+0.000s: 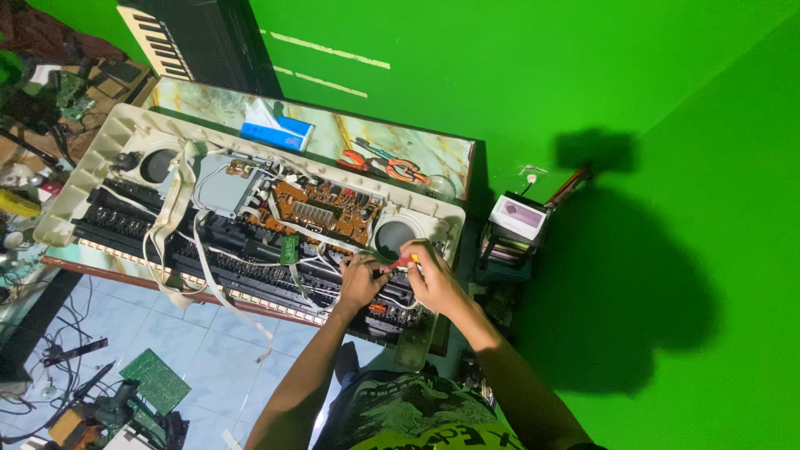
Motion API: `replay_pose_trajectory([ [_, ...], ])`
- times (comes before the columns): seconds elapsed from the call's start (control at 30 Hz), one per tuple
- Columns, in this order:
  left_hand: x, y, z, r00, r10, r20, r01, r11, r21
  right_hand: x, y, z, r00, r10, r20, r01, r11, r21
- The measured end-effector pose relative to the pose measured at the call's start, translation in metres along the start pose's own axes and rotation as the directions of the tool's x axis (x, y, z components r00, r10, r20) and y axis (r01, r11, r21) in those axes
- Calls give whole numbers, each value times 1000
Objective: The person unscrews and removes a internal speaker from an electronic keyboard using a screwdriver, and kemudian separates wires from the internal circuit board.
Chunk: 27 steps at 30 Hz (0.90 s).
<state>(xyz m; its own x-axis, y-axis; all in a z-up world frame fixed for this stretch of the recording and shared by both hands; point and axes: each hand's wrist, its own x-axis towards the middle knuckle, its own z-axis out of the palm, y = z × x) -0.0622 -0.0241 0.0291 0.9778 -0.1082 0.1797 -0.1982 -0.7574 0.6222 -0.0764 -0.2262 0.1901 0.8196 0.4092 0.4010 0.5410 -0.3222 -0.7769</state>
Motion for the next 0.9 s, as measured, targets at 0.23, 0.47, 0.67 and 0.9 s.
replay_pose_trajectory([
  [0.23,-4,1,-1,1000,8,6,-7,1000,-23,-4,0,2,1000,-13,15,13,1000,-5],
  [0.47,-3,-9,6,1000,1,29,0,1000,-19,-4,6,1,1000,-22,9,22,1000,-18],
  [0.67,-2,-18,17,999,-33,22,34,999,-12,-7,5,2,1000,-10,4,10,1000,-7],
  [0.9,0,-16,16,991,-94,93,96,995,-14,-3,6,1,1000,22,16,-22,1000,-3],
])
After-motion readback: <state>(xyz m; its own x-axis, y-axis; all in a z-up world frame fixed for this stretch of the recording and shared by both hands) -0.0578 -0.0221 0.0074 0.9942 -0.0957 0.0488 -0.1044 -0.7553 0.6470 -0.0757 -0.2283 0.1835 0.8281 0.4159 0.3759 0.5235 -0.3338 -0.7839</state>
